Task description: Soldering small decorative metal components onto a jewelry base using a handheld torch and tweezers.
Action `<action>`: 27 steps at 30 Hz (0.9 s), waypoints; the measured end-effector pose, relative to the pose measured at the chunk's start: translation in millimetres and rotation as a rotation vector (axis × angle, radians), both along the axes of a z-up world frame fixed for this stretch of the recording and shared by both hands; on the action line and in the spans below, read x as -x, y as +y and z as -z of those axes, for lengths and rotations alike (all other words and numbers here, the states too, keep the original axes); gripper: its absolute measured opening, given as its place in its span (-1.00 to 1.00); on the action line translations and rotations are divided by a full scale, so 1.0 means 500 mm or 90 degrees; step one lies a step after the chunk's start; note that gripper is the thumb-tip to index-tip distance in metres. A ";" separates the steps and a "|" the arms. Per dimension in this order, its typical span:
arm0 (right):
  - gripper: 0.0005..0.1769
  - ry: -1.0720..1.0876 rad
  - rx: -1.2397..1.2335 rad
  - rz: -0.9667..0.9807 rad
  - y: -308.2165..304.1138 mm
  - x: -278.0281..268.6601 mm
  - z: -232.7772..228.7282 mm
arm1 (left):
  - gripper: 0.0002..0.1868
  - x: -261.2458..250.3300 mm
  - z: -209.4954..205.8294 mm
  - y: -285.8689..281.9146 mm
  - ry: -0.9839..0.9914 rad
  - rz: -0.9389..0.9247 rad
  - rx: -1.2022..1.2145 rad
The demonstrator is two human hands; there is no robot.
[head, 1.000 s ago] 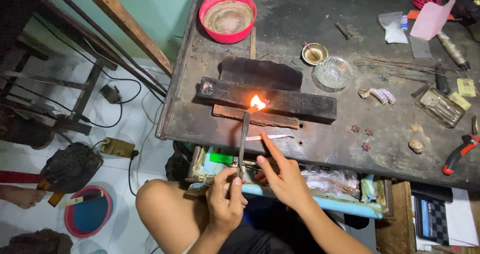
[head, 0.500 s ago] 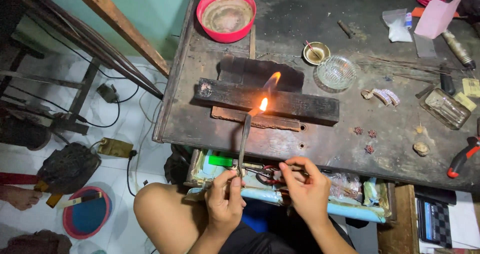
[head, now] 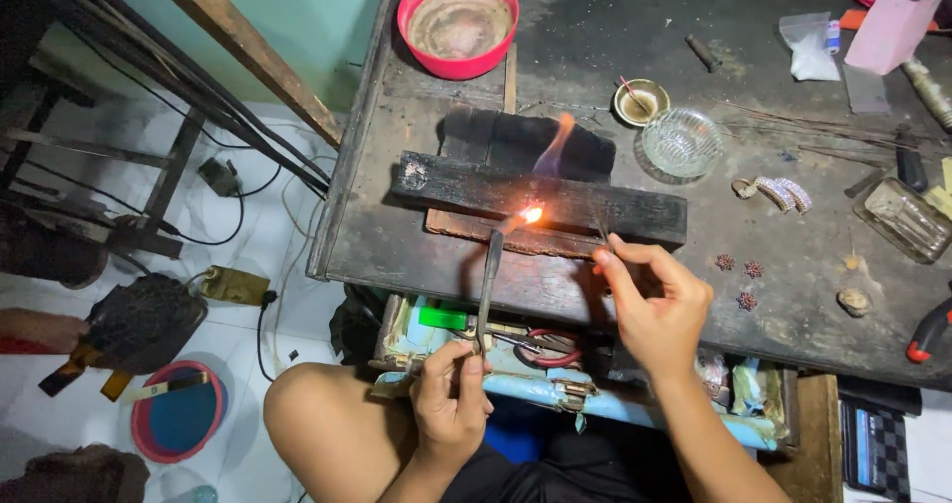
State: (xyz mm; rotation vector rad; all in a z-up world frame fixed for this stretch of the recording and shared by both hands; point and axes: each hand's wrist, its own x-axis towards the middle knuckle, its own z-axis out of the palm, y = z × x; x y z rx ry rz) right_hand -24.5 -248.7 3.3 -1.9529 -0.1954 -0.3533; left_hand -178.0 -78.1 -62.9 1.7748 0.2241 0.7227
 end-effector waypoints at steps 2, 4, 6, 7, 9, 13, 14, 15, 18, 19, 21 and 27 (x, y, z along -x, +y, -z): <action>-0.90 -0.041 0.007 0.006 0.009 -0.002 0.002 | -0.80 0.000 0.003 0.001 -0.001 0.001 0.000; -0.88 -0.081 0.015 0.013 0.016 -0.004 0.010 | -0.80 0.003 0.004 0.001 -0.001 0.002 0.001; -0.88 -0.155 0.030 0.034 0.022 -0.009 0.021 | -0.79 0.003 0.003 0.002 0.001 0.005 -0.002; -0.88 -0.156 0.030 0.034 0.027 -0.009 0.024 | -0.79 0.000 0.002 0.003 -0.001 0.005 -0.002; -0.90 -0.192 0.010 0.045 0.034 -0.005 0.033 | -0.80 0.000 0.001 0.003 -0.009 0.006 -0.010; -0.91 -0.229 0.017 0.041 0.047 0.008 0.030 | -0.80 0.002 -0.001 0.001 -0.009 0.004 -0.016; -0.92 -0.238 0.017 0.041 0.049 0.009 0.031 | -0.81 0.002 0.001 0.000 -0.007 0.004 -0.013; -0.92 -0.247 0.017 0.041 0.051 0.010 0.031 | -0.81 0.002 0.002 0.000 -0.004 0.003 -0.009; -0.93 -0.241 -0.005 0.043 0.059 0.006 0.028 | -0.81 0.004 0.003 0.001 -0.006 -0.003 -0.006; -0.93 -0.240 -0.004 0.041 0.060 0.006 0.028 | -0.81 0.002 0.003 0.000 -0.005 -0.004 -0.005; -0.92 -0.220 -0.009 0.045 0.064 0.008 0.027 | -0.81 0.002 0.002 0.000 -0.018 0.001 -0.012; -0.90 -0.248 0.025 0.052 0.062 0.012 0.040 | -0.80 0.003 -0.001 0.003 -0.010 0.012 -0.013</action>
